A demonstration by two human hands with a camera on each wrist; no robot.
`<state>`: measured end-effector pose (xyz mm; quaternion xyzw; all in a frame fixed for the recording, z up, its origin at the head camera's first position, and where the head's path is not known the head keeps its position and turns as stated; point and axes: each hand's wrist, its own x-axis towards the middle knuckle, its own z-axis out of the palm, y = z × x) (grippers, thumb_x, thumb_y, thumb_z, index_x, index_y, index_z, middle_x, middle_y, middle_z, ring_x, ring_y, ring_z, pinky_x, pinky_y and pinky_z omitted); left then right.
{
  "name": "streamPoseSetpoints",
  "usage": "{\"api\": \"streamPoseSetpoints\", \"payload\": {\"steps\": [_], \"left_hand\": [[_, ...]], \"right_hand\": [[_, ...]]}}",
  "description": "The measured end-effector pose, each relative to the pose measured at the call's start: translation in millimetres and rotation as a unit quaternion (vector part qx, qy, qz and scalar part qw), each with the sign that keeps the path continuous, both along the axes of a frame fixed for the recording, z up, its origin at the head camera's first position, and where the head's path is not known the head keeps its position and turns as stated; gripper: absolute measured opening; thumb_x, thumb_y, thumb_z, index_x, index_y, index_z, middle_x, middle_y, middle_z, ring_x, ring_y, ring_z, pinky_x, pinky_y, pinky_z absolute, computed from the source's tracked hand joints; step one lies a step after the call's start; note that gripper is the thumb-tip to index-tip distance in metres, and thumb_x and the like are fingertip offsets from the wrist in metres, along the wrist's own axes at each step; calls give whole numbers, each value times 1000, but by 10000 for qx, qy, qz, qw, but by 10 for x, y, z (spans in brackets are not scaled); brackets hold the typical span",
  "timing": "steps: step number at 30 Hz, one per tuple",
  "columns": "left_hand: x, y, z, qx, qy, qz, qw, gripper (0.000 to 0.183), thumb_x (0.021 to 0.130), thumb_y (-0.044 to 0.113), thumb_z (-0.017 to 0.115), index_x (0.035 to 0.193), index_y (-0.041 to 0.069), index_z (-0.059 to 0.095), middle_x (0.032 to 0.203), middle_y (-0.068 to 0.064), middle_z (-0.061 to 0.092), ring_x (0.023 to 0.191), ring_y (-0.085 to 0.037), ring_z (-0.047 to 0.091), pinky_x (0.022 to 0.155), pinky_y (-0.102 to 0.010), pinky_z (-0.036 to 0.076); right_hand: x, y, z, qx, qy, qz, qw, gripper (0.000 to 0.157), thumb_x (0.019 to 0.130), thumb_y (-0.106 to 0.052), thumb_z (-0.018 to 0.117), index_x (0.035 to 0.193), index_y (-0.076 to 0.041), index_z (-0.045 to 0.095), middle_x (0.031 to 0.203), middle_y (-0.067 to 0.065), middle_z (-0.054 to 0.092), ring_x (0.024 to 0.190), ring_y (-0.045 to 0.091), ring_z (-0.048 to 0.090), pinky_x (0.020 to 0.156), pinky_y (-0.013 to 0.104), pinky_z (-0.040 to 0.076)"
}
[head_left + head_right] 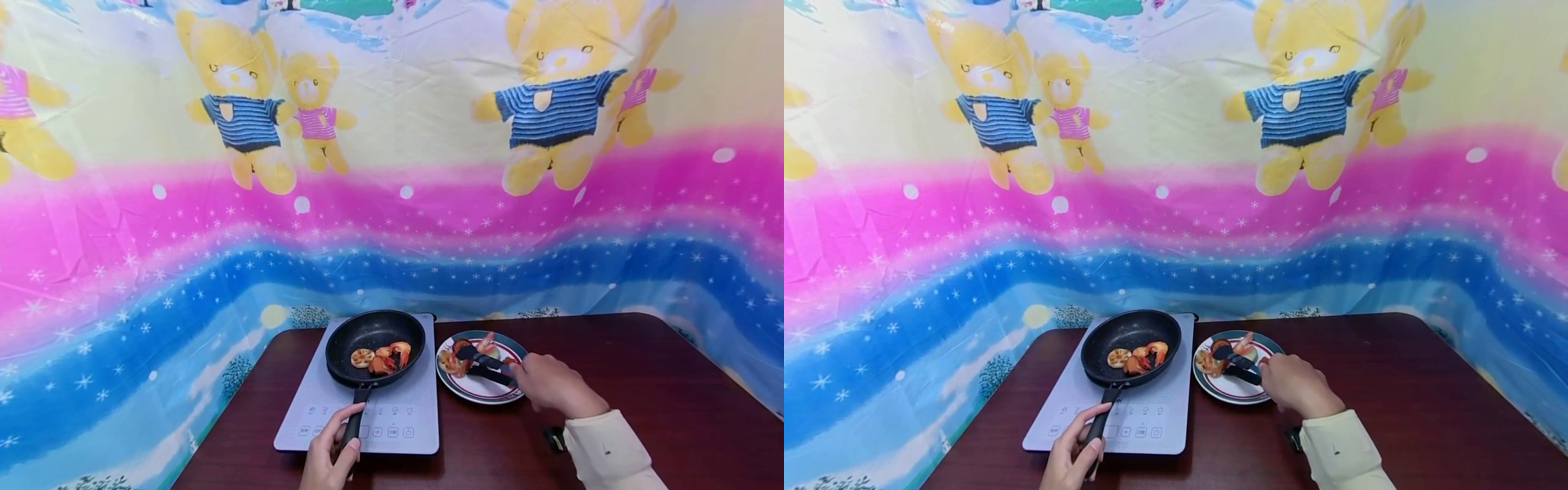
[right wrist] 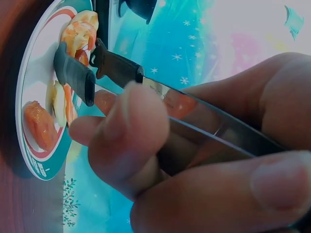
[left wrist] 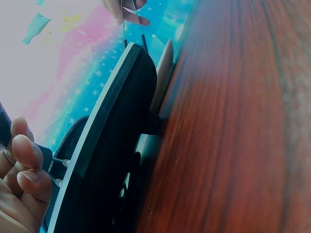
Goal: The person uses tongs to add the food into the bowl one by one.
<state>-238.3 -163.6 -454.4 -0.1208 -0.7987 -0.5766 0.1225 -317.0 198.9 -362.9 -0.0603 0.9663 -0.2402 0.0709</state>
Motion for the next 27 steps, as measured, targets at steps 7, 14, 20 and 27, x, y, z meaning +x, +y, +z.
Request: {"api": "streamPoseSetpoints", "payload": {"steps": [7, 14, 20, 27], "left_hand": [[-5, -5, 7, -21, -83, -41, 10000, 43, 92, 3, 52, 135, 9, 51, 63, 0, 56, 42, -5, 45, 40, -27, 45], [3, -7, 10, -24, -150, -51, 9999, 43, 92, 3, 52, 134, 10, 51, 64, 0, 56, 43, -6, 45, 40, -27, 45], [6, -2, 7, -30, -137, -28, 9999, 43, 92, 3, 52, 134, 10, 51, 64, -1, 56, 43, -6, 45, 39, -27, 44], [-2, 3, 2, 2, -21, 11, 10000, 43, 91, 2, 53, 133, 10, 52, 62, -1, 56, 42, -5, 44, 39, -28, 44]], "right_hand": [[-8, 18, -14, 151, -56, -30, 9999, 40, 100, -31, 44, 72, -7, 58, 54, 5, 52, 44, 14, 41, 44, 26, 33], [-21, 40, -7, 567, 54, -128, 9983, 37, 96, -37, 54, 71, -9, 59, 64, 7, 50, 56, 18, 45, 49, 29, 34], [5, 82, 25, 587, 95, -32, 9982, 38, 92, -40, 60, 67, -11, 59, 61, 5, 51, 54, 17, 46, 47, 29, 35], [50, 186, 110, 413, -37, 196, 9989, 35, 91, -41, 62, 69, -13, 65, 56, 3, 51, 49, 15, 47, 46, 29, 38]]}}
